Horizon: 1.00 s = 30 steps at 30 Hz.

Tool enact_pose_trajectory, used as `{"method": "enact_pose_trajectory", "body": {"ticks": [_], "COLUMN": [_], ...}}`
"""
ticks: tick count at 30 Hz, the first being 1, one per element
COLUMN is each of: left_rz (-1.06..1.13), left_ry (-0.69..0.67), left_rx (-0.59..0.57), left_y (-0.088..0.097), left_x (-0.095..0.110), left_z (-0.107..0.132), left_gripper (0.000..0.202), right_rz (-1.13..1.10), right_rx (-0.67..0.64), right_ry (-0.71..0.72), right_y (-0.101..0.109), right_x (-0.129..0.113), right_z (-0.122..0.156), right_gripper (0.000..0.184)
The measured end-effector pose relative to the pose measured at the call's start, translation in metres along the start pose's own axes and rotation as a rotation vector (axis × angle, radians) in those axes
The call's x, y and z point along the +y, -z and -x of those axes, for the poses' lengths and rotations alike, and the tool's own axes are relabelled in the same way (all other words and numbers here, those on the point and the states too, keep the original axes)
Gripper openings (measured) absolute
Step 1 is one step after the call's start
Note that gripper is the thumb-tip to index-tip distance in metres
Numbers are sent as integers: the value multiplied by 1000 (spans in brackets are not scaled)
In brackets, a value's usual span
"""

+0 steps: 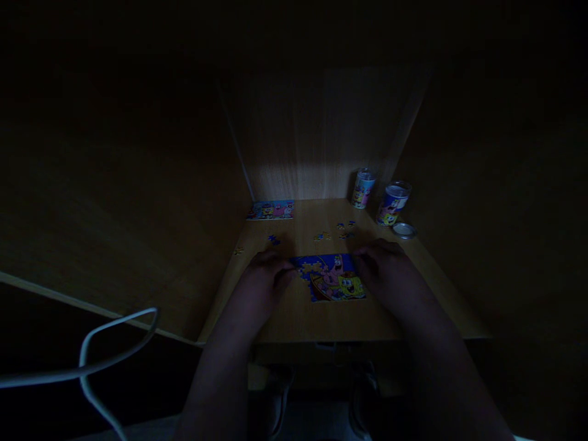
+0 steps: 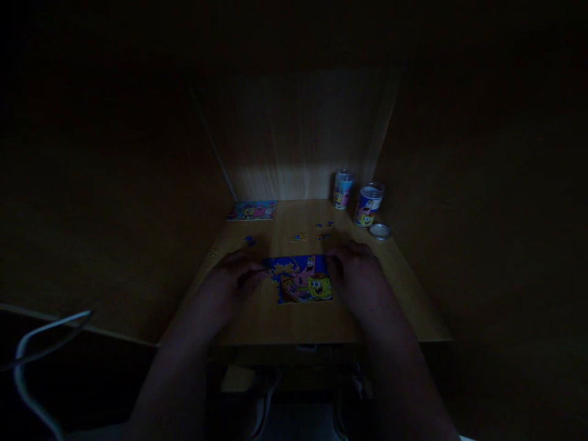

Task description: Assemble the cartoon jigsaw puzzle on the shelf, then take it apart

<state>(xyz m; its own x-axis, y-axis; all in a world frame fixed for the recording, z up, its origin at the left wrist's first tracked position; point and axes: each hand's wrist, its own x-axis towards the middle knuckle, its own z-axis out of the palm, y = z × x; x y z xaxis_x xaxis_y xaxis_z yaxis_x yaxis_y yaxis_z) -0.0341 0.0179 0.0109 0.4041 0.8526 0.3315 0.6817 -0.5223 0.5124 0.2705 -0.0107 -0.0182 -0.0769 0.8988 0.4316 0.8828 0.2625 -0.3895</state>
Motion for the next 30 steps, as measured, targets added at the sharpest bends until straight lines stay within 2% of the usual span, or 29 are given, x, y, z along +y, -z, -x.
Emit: {"method": "enact_pose_trajectory", "body": {"ticks": [5, 10, 12, 16, 20, 24, 30], "left_rz": [75, 304, 358, 398, 403, 425, 532], "left_ry": [61, 122, 127, 100, 30, 13, 49], "left_rx": [23, -110, -128, -140, -168, -144, -47], "left_y": [4, 9, 9, 5, 0, -3, -13], "left_x": [10, 23, 26, 28, 27, 30, 33], "left_z": [0, 5, 6, 5, 5, 5, 4], "left_gripper": [17, 24, 24, 22, 17, 15, 12], "right_rz": [-60, -156, -200, -337, -472, -519, -538], "right_rx": [44, 37, 35, 13, -73, -74, -106], "right_ry": [15, 77, 99, 118, 170, 221, 125], "right_y": [2, 9, 12, 15, 12, 6, -2], "right_x": [-5, -17, -25, -44, -61, -68, -65], "right_z": [0, 0, 0, 1, 2, 0, 0], "right_gripper": [20, 18, 17, 18, 16, 11, 10]}}
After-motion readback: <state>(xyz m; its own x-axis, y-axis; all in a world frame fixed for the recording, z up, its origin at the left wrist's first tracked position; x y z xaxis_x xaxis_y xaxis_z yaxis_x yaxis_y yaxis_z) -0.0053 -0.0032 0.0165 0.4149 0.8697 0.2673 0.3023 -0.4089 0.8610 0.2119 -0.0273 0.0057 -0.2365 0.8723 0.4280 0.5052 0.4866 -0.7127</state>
